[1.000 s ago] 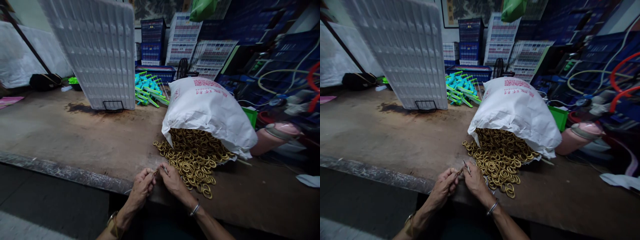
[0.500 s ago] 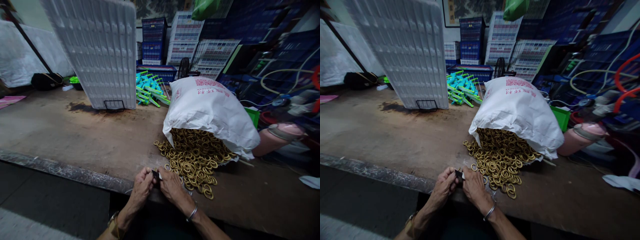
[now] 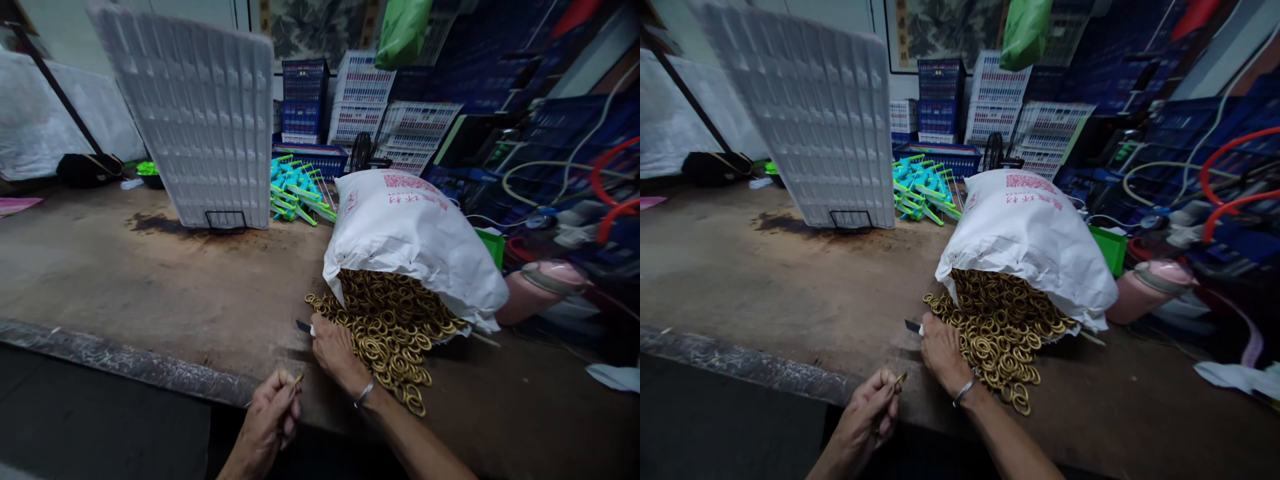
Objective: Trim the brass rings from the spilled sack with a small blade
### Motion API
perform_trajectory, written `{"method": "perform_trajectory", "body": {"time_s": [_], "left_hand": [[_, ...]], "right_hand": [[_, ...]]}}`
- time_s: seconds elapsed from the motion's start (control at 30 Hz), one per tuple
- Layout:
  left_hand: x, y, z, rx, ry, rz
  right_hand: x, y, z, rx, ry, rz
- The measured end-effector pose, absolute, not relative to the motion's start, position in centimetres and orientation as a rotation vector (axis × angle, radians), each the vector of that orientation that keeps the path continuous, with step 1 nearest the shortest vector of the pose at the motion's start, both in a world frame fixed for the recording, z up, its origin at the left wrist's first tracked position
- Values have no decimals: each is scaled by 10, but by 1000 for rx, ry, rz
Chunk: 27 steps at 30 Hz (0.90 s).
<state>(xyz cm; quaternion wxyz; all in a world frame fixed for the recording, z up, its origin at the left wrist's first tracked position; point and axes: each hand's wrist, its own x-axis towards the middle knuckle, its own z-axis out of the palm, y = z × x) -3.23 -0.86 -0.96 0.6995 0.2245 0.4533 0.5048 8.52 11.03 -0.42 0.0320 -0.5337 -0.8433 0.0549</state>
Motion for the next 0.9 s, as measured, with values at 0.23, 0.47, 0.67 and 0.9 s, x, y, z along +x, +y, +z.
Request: {"method": "perform_trajectory", "body": {"time_s": [0.23,0.47,0.67,0.9], "left_hand": [[-34,1,-18,292,912,1213],[-42,8,-33,187,690,1196],[-43,12,-38,84,666,1200],[-36,16,-27,146,804,1230]], "right_hand": [[60,170,-8,-1698,-2561,-23],[56,181,-18,-1682,-2572,-49],[58,172,-22,-1664,-2596,13],[65,152,-21,-1569,-2632,114]]}}
